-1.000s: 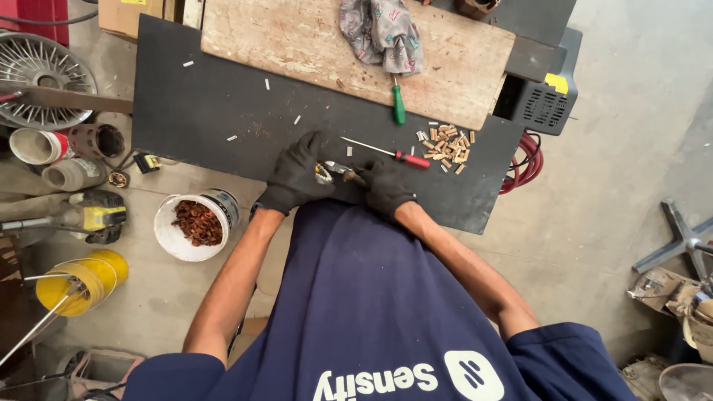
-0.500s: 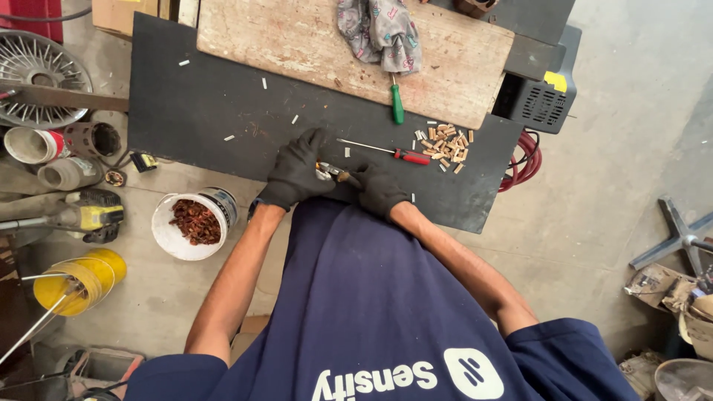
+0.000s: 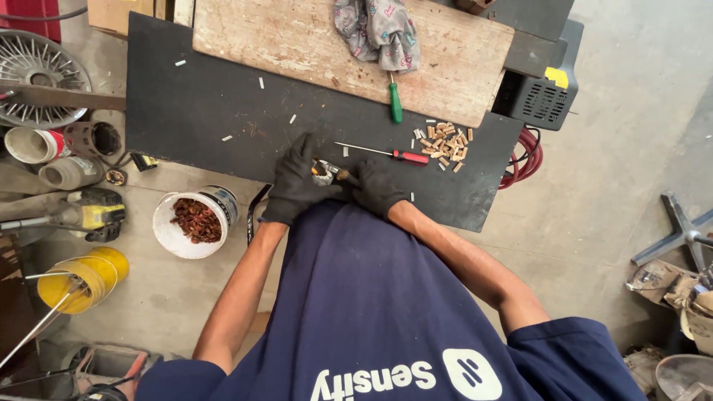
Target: Disassembling an electronic motor component to remove copper wiring using a small tool and hands
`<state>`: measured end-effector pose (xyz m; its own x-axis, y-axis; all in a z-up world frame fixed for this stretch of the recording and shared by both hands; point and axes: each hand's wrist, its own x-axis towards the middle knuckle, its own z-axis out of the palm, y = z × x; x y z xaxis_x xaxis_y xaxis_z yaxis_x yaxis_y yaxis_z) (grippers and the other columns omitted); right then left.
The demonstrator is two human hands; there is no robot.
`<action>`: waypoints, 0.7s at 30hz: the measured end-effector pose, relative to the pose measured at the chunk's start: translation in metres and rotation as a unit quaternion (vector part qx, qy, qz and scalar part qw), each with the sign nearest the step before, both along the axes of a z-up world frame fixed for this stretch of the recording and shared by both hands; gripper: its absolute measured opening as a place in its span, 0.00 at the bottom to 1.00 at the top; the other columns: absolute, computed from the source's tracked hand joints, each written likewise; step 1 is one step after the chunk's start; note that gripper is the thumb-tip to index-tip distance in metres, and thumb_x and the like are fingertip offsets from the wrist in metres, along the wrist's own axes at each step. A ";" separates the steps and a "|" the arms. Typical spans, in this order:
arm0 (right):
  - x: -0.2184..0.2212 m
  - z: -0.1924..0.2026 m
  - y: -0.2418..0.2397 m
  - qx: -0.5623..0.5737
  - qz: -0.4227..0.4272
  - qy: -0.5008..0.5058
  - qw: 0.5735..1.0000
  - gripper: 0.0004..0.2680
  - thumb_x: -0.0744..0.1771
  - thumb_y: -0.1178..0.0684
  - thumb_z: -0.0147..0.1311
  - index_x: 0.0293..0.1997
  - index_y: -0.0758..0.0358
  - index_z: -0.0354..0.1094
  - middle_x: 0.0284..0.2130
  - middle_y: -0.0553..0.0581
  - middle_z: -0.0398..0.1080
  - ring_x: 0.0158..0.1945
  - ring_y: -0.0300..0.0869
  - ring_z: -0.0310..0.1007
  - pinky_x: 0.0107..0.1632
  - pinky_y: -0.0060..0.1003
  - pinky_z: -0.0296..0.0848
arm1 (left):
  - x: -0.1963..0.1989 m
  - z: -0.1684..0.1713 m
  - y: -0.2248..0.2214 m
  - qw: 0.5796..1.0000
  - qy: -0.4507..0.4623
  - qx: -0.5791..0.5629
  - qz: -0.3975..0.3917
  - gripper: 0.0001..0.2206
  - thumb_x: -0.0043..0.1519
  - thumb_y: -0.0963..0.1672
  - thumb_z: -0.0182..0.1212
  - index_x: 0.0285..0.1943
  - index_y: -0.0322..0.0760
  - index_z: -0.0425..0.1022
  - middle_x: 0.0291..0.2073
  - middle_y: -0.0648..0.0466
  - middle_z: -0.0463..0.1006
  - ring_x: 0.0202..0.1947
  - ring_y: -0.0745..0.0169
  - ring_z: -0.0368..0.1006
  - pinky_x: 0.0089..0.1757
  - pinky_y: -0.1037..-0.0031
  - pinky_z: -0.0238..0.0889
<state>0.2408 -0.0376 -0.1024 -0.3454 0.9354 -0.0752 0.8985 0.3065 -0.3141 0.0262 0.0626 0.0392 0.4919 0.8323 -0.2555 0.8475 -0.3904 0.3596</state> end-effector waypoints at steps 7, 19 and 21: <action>0.001 -0.024 -0.004 0.129 0.030 -0.127 0.983 0.24 0.63 0.34 0.43 0.56 0.65 0.62 0.38 0.65 0.65 0.36 0.54 0.68 0.38 0.49 0.70 | -0.007 0.001 0.003 0.976 0.065 0.209 -0.009 0.51 0.43 0.63 0.54 0.77 0.38 0.56 0.48 0.43 0.70 0.36 0.43 0.69 0.38 0.60 0.66; 0.011 -0.012 0.001 0.123 0.029 0.002 0.992 0.21 0.59 0.35 0.56 0.48 0.58 0.66 0.35 0.62 0.64 0.34 0.52 0.67 0.38 0.48 0.72 | -0.018 0.027 0.021 0.995 -0.065 -0.061 0.043 0.63 0.38 0.68 0.70 0.78 0.32 0.50 0.62 0.35 0.68 0.57 0.33 0.71 0.55 0.52 0.68; 0.010 -0.013 -0.002 0.115 0.024 -0.024 0.993 0.23 0.59 0.34 0.57 0.50 0.59 0.64 0.37 0.63 0.62 0.36 0.54 0.66 0.38 0.50 0.71 | -0.017 0.027 0.015 0.992 -0.069 -0.078 0.074 0.62 0.40 0.66 0.71 0.78 0.32 0.50 0.62 0.34 0.67 0.56 0.33 0.72 0.55 0.52 0.69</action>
